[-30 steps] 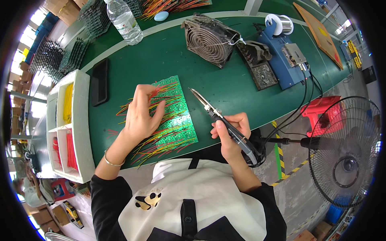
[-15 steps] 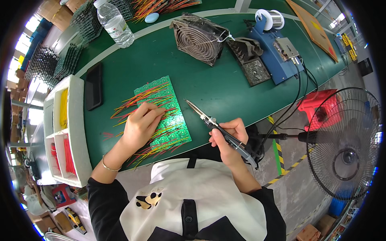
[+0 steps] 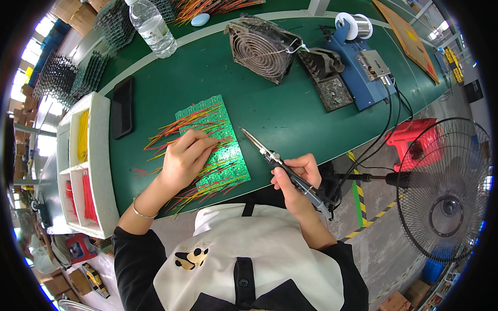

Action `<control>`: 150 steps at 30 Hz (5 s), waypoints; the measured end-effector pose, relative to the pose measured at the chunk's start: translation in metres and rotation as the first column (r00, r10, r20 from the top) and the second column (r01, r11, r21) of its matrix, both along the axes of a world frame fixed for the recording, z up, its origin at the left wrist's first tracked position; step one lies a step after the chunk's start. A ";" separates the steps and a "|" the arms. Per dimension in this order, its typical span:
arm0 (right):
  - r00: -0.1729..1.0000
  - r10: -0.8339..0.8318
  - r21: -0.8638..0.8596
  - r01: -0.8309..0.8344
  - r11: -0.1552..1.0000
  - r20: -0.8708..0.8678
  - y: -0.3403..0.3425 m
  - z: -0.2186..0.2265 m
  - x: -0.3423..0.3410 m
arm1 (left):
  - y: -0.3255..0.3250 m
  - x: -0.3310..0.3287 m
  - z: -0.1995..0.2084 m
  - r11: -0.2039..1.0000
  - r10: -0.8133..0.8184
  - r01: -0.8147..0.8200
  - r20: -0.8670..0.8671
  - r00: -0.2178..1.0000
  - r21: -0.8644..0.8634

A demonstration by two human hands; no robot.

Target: The person inserts electrical wires onto printed circuit boards, then solders them in place with a soldering iron.

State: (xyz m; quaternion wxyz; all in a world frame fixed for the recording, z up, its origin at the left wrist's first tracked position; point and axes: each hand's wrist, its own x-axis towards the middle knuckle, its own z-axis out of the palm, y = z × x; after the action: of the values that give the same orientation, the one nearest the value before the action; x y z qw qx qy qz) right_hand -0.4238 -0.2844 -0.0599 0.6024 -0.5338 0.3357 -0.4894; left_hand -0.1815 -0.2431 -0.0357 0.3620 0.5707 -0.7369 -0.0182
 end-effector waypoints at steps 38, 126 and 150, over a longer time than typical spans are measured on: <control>0.981 0.058 -0.075 -0.073 0.994 -0.184 0.003 0.001 0.001 | -0.002 0.004 -0.005 0.997 -0.011 0.020 0.110 0.994 -0.081; 0.992 0.055 -0.066 -0.062 0.996 -0.112 0.004 0.001 -0.004 | 0.001 -0.005 -0.004 0.999 0.048 -0.047 0.040 0.998 -0.016; 0.976 -0.022 -0.283 -0.042 0.958 -0.219 0.005 -0.010 -0.003 | 0.001 -0.004 -0.004 0.999 0.042 -0.040 0.057 0.998 -0.034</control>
State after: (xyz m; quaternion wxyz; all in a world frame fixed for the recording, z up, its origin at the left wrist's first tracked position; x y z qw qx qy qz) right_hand -0.4266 -0.2790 -0.0701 0.4808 -0.6676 0.3232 -0.4676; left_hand -0.1857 -0.2416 -0.0402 0.3502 0.5799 -0.7354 0.0175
